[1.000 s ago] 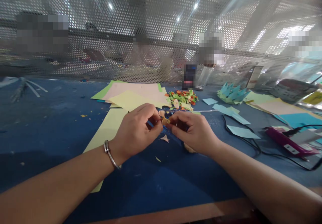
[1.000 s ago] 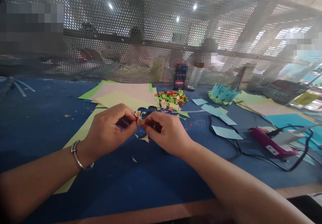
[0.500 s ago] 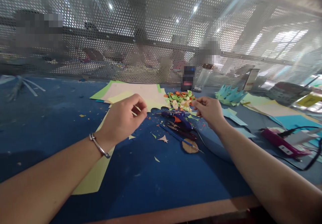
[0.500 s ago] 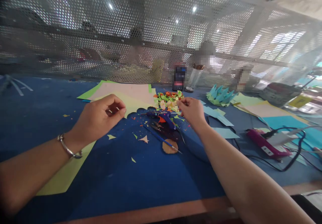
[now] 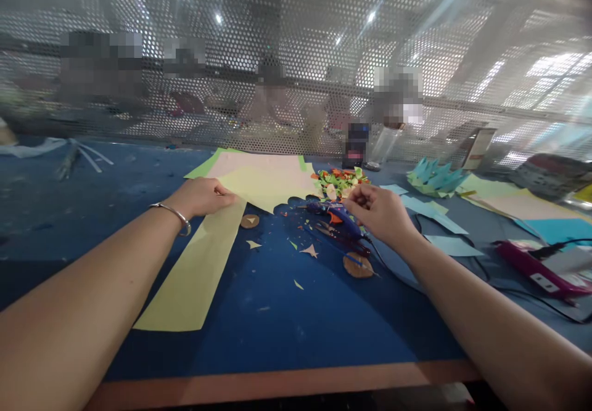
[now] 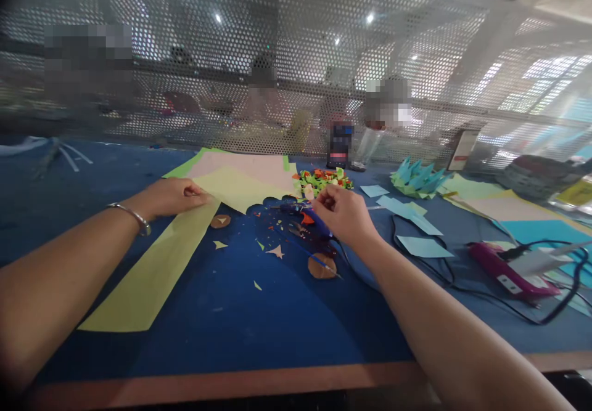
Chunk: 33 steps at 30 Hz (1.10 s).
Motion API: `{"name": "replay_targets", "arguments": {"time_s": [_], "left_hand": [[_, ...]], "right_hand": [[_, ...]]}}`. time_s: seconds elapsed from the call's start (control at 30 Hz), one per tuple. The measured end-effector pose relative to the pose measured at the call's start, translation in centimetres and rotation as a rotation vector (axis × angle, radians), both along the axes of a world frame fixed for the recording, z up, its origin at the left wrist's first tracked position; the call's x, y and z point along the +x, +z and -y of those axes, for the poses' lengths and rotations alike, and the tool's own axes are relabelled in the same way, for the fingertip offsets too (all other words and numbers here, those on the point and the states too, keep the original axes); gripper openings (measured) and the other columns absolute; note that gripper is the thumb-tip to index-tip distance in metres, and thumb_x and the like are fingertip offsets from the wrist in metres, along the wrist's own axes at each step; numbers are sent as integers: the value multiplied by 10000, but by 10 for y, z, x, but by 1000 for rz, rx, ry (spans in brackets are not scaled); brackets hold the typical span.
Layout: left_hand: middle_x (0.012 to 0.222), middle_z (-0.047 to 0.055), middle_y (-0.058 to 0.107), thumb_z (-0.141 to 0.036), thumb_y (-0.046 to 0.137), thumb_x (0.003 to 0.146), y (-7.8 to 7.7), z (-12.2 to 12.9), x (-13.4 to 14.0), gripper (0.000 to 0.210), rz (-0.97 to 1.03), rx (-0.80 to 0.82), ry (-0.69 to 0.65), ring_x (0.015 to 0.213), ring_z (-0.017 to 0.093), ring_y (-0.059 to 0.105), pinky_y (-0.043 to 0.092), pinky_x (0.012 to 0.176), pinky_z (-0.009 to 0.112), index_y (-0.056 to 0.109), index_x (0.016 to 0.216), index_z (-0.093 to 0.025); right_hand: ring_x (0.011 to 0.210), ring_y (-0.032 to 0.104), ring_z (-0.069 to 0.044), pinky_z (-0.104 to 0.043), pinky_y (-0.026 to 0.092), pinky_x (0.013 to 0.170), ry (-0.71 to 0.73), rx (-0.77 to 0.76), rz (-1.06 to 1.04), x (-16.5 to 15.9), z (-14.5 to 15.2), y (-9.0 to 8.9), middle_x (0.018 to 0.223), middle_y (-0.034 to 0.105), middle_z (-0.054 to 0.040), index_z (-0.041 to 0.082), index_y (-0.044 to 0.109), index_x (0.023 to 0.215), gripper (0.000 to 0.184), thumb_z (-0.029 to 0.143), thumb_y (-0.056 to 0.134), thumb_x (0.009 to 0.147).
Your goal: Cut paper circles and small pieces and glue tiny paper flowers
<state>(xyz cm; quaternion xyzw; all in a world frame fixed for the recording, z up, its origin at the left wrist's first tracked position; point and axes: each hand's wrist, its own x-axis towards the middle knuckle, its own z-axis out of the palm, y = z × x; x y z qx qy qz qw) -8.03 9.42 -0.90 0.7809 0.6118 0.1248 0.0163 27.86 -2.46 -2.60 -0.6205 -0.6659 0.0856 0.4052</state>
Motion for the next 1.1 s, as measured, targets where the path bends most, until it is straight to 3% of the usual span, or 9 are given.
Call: {"name": "replay_targets", "arguments": {"time_s": [0.17, 0.33, 0.53, 0.8, 0.97, 1.1], "left_hand": [[1048, 144, 741, -722, 631, 633, -5, -8, -4, 675, -66, -80, -77, 999, 362, 651, 455, 794, 376, 722, 1035, -188], [1009, 111, 729, -685, 650, 644, -9, -14, -12, 598, 53, -196, -139, 900, 311, 666, 460, 700, 336, 709, 984, -197], [1050, 106, 725, -607, 689, 636, -13, -19, -17, 678, 153, -254, -114, 885, 275, 677, 472, 659, 307, 663, 1165, -184], [933, 46, 760, -451, 631, 655, -9, -19, -17, 296, 128, -213, -125, 916, 271, 678, 465, 728, 304, 721, 821, -223], [917, 31, 758, -393, 617, 671, -1, -19, -22, 284, 113, -175, -103, 877, 233, 665, 460, 746, 290, 717, 854, -202], [868, 65, 746, -317, 629, 683, 9, -19, -33, 274, 74, -139, 26, 786, 226, 646, 445, 684, 300, 713, 895, -164]], "right_hand": [[524, 550, -138, -267, 415, 545, 36, -12, 53, 1, 1, 1, 594, 577, 13, 199, 593, 736, 176, 355, 625, 811], [545, 546, -135, -255, 417, 553, 73, -4, 51, 0, 2, 3, 592, 577, 12, 192, 610, 755, 157, 335, 625, 816], [538, 483, -110, -246, 384, 541, 157, -6, 116, -3, 7, 4, 636, 574, 20, 189, 613, 776, 125, 303, 621, 824], [583, 541, -120, -244, 367, 569, 269, -192, 325, -6, 10, 5, 655, 622, 20, 193, 650, 809, 64, 242, 617, 832], [636, 570, -132, -251, 330, 568, 301, -289, 487, -10, 14, 8, 719, 675, 8, 203, 664, 798, 76, 258, 633, 840], [646, 564, -133, -258, 313, 570, 297, -328, 562, -13, 17, 12, 731, 685, 16, 211, 656, 801, 54, 254, 641, 830]]}}
